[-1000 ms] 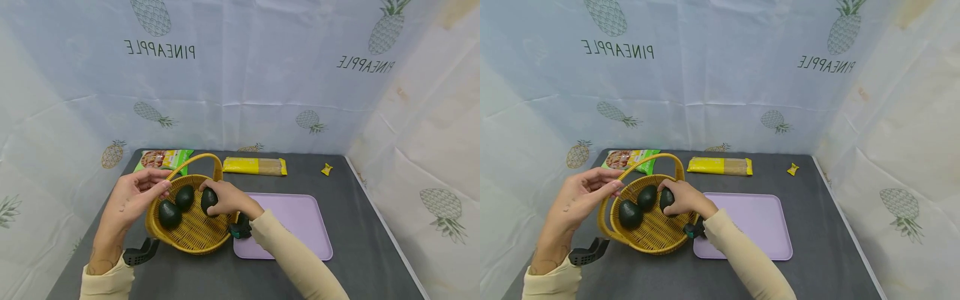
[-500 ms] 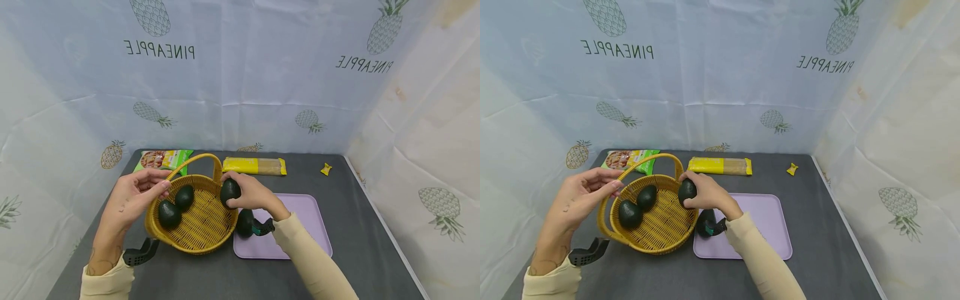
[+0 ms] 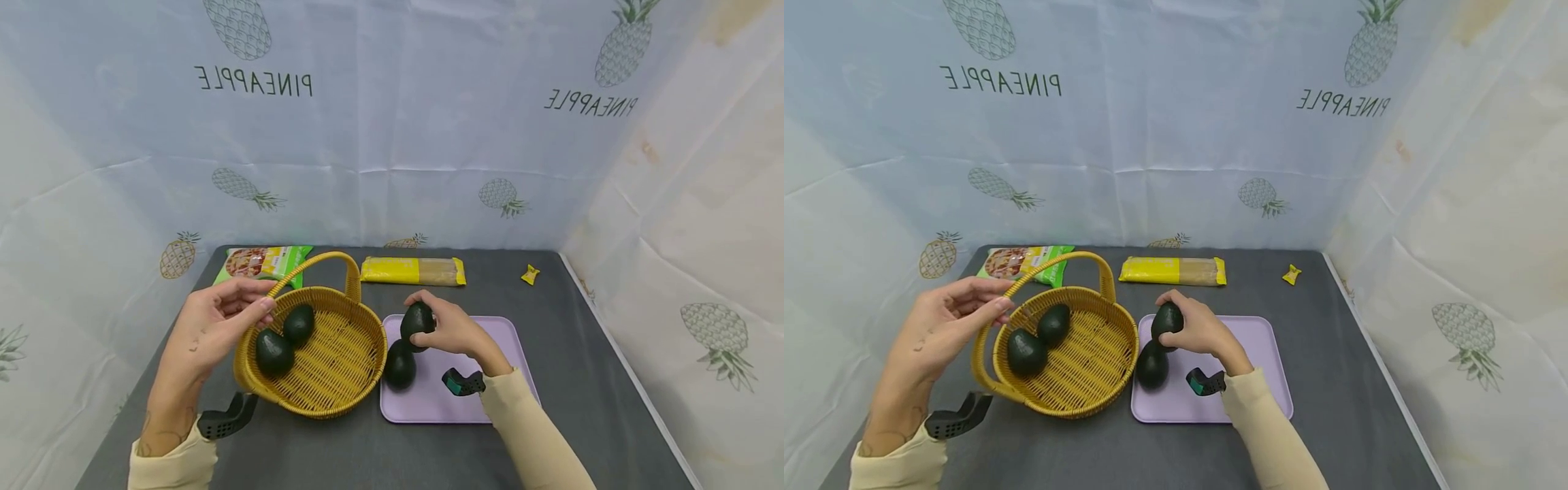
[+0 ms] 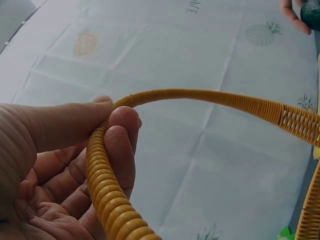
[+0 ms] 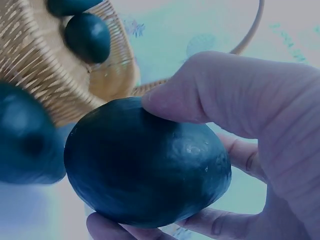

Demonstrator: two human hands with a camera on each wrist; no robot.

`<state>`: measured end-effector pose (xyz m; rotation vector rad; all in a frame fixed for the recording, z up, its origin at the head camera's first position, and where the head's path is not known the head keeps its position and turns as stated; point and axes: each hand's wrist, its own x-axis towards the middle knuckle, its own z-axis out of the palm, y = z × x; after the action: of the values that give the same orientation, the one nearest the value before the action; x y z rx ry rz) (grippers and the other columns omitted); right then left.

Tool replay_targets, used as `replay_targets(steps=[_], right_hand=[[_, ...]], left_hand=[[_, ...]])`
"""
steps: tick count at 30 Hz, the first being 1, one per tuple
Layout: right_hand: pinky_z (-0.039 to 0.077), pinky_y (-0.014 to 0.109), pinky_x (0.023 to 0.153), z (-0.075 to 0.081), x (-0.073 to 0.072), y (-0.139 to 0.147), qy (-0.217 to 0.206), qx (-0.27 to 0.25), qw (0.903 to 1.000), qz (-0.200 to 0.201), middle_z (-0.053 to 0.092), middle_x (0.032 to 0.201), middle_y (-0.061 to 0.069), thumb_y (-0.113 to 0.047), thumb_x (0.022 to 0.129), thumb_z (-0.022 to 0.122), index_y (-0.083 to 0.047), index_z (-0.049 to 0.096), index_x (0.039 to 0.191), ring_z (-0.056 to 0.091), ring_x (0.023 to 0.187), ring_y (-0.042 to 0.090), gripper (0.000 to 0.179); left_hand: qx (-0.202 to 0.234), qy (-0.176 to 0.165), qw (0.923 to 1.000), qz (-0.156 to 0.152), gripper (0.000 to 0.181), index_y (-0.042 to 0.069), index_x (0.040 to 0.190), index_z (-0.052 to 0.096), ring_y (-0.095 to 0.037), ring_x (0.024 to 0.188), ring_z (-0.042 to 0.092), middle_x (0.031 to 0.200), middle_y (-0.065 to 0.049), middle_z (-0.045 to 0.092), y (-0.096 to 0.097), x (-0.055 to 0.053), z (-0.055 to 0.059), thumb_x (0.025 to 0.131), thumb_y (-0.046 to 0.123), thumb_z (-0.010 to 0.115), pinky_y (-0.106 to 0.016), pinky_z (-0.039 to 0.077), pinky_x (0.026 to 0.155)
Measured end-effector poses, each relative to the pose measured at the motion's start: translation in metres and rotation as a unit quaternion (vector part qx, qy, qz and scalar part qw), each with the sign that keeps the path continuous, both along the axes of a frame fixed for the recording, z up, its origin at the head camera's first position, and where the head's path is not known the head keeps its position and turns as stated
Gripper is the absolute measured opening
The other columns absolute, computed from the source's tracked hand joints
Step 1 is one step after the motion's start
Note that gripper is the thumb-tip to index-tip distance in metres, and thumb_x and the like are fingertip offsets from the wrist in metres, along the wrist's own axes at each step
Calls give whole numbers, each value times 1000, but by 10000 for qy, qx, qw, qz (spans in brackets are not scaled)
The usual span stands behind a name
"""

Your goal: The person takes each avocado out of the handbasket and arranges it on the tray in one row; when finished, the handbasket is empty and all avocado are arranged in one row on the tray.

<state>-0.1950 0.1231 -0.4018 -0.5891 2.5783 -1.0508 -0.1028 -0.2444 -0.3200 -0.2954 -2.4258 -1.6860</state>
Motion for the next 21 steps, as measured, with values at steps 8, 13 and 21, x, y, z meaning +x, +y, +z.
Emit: replay_targets(steps=[8,13,21], right_hand=[[54,35,72,-26,4,16,-477,-214,9983,-263,64,127,13,-20,83,77,-28,53,132,63,85,23,55],[54,37,77,-44,7,23,-582,-108,9972,-462,62,133,13,-20,83,79,-24,54,135,61,99,26,58],[51,34,72,-64,13,25,-830,-73,9942,-680,64,115,12,-20,79,81,-18,54,134,59,92,24,61]], left_hand=[[85,30,10000,-34,27,-3,121,68,-16,75,71,91,-1,73,-1,-2,-1,97,10,69,-27,62,67],[94,16,9999,-33,27,-2,121,68,-16,75,71,91,-2,73,-1,-2,0,97,11,69,-27,62,66],[146,-3,9999,-28,28,-2,122,68,-16,75,71,92,-1,74,-2,-2,0,97,10,69,-27,62,66]])
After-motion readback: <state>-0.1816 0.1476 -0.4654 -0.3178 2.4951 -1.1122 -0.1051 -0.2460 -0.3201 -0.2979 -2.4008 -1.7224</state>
